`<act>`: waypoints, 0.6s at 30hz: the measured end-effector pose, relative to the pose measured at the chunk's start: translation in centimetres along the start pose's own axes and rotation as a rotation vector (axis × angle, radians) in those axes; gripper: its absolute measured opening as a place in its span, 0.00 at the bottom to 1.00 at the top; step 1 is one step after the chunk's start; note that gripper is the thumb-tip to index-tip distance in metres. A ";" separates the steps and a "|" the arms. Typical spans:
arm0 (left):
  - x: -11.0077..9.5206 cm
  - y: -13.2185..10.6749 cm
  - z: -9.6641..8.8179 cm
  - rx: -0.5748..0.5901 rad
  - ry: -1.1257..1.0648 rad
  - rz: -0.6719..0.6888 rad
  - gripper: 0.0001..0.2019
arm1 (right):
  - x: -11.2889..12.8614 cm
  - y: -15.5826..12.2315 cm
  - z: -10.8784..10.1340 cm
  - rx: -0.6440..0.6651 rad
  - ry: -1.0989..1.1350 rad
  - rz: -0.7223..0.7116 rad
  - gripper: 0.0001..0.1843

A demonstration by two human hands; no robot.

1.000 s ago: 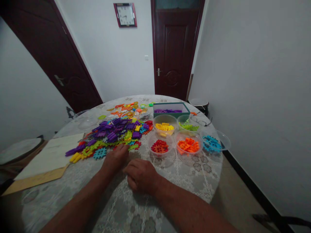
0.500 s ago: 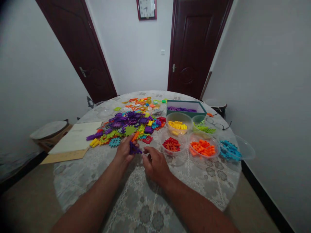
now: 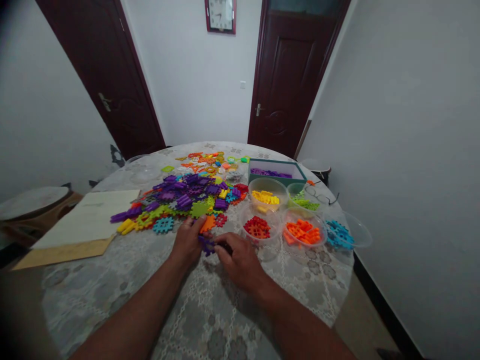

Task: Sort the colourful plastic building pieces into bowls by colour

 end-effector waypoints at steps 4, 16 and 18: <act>0.3 0.4 0.2 0.045 0.004 0.008 0.17 | 1.6 0.1 -2.7 0.153 -0.052 0.101 0.06; 2.1 1.0 3.3 0.344 -0.114 -0.060 0.17 | -5.7 13.0 -22.6 -0.430 -0.251 0.294 0.17; 1.8 0.7 3.7 0.370 -0.101 -0.084 0.17 | -5.6 13.4 -23.2 -0.484 -0.300 0.277 0.20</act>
Point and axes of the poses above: each hand's wrist, its own y-axis towards the middle knuckle, its own z-axis out of the palm, x = y × z, the point moved 10 cm from there along y, towards the middle knuckle, and after that the axes turned 7 degrees about x, right-handed, at the moved point
